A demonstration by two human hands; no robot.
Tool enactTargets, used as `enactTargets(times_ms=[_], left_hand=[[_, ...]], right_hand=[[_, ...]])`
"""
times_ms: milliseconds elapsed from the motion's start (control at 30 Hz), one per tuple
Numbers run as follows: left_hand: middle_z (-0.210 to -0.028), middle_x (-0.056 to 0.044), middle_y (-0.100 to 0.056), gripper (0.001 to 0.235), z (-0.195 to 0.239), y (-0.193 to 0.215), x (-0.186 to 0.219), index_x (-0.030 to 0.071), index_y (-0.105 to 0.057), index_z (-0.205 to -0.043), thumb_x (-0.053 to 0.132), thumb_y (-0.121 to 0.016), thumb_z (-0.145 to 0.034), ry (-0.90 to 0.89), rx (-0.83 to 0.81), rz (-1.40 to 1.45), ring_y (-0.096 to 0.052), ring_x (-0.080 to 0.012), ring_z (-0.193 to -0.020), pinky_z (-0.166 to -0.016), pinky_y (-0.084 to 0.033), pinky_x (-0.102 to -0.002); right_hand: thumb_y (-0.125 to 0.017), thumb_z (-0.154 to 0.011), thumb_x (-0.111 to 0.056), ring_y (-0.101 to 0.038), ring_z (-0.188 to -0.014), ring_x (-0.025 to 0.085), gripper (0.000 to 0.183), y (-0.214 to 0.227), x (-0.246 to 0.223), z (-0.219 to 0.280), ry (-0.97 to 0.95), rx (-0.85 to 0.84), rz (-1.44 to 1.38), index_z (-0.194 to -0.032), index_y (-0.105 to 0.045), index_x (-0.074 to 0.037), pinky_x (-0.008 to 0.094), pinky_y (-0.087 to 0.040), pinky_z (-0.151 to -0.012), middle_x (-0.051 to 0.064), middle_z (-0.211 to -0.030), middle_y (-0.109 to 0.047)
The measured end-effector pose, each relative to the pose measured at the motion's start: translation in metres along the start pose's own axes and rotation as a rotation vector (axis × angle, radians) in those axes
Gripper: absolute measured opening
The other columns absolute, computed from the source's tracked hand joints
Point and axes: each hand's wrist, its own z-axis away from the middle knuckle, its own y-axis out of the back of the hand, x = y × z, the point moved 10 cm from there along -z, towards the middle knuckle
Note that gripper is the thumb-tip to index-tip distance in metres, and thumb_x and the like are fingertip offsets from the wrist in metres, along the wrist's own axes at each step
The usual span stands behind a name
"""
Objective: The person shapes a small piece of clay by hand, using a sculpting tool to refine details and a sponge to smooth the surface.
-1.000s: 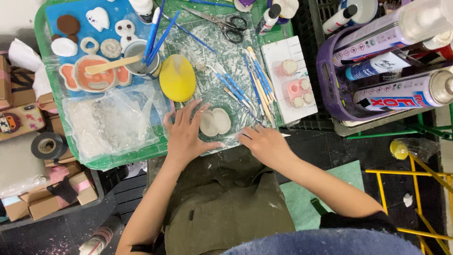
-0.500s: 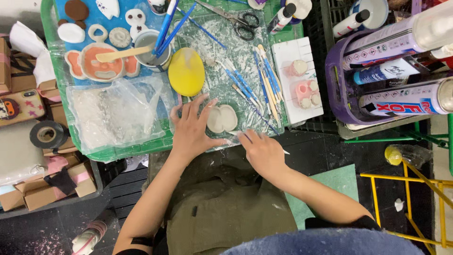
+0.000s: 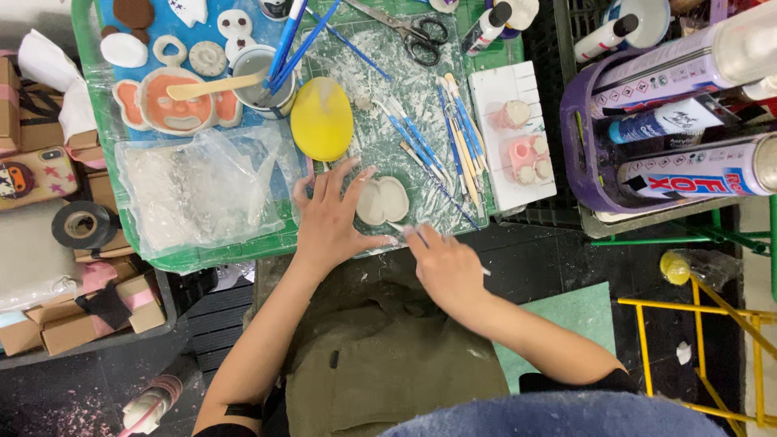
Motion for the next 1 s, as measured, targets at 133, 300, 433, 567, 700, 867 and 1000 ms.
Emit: enactTargets(times_ms=[133,300,433,567,700,867,1000], left_hand=[[-0.149,-0.008,-0.048,0.115,-0.001,-0.001,0.001,0.02,-0.051,-0.146,0.064,-0.092,-0.048,0.005,-0.014,0.011,-0.047,-0.0284,-0.134,-0.113,-0.021,-0.058],[-0.148,-0.008,-0.048,0.116,-0.002,0.002,0.003,0.019,-0.051,-0.147,0.064,-0.093,-0.048,-0.016,0.0,-0.006,-0.049,-0.0294,-0.13,-0.113,-0.022,-0.058],[-0.148,-0.009,-0.048,0.114,-0.004,0.001,0.005,0.02,-0.051,-0.145,0.065,-0.093,-0.049,-0.014,-0.017,-0.009,-0.05,-0.0303,-0.129,-0.111,-0.023,-0.057],[-0.147,-0.007,-0.049,0.115,-0.006,0.002,0.004,0.02,-0.052,-0.145,0.065,-0.092,-0.047,-0.001,-0.016,-0.023,-0.05,-0.0288,-0.13,-0.111,-0.022,-0.056],[-0.147,-0.006,-0.05,0.113,-0.007,0.001,0.006,0.021,-0.053,-0.145,0.065,-0.092,-0.048,-0.003,-0.017,-0.039,-0.049,-0.0286,-0.131,-0.112,-0.023,-0.056],[-0.147,-0.007,-0.05,0.113,-0.008,0.003,0.006,0.02,-0.053,-0.144,0.065,-0.092,-0.048,0.006,-0.014,-0.035,-0.049,-0.0281,-0.131,-0.112,-0.022,-0.056],[-0.148,-0.006,-0.049,0.112,-0.006,0.003,0.006,0.02,-0.053,-0.145,0.067,-0.091,-0.051,-0.012,-0.008,-0.052,-0.049,-0.0281,-0.132,-0.113,-0.022,-0.055]], right_hand=[[-0.07,-0.073,-0.003,-0.067,-0.069,0.019,0.04,0.0,0.005,-0.004,0.038,-0.004,-0.009,-0.113,-0.07,-0.01,0.033,-0.052,-0.053,0.004,-0.107,-0.068],[-0.067,-0.077,0.0,-0.064,-0.079,0.021,0.033,0.028,0.049,-0.031,0.232,0.09,-0.128,-0.105,-0.072,-0.016,0.036,-0.049,-0.064,-0.001,-0.099,-0.067],[-0.071,-0.077,0.0,-0.06,-0.086,0.022,0.029,0.03,0.056,-0.048,0.305,0.135,-0.157,-0.1,-0.072,-0.019,0.037,-0.046,-0.075,-0.003,-0.096,-0.065],[-0.073,-0.073,-0.002,-0.061,-0.088,0.023,0.032,0.03,0.063,-0.056,0.352,0.021,-0.202,-0.099,-0.072,-0.019,0.039,-0.046,-0.079,-0.002,-0.095,-0.065],[-0.072,-0.073,-0.003,-0.062,-0.089,0.023,0.028,0.025,0.059,-0.06,0.376,0.035,-0.186,-0.095,-0.072,-0.02,0.04,-0.047,-0.078,-0.001,-0.098,-0.066],[-0.068,-0.094,-0.002,-0.064,-0.076,0.017,0.02,-0.017,0.055,-0.036,0.265,-0.302,-0.112,-0.106,-0.073,-0.017,0.034,-0.049,-0.06,0.001,-0.092,-0.064],[-0.071,-0.073,-0.003,-0.065,-0.081,0.023,0.032,0.016,0.048,-0.035,0.287,0.05,-0.194,-0.103,-0.072,-0.015,0.037,-0.051,-0.065,0.002,-0.097,-0.066]])
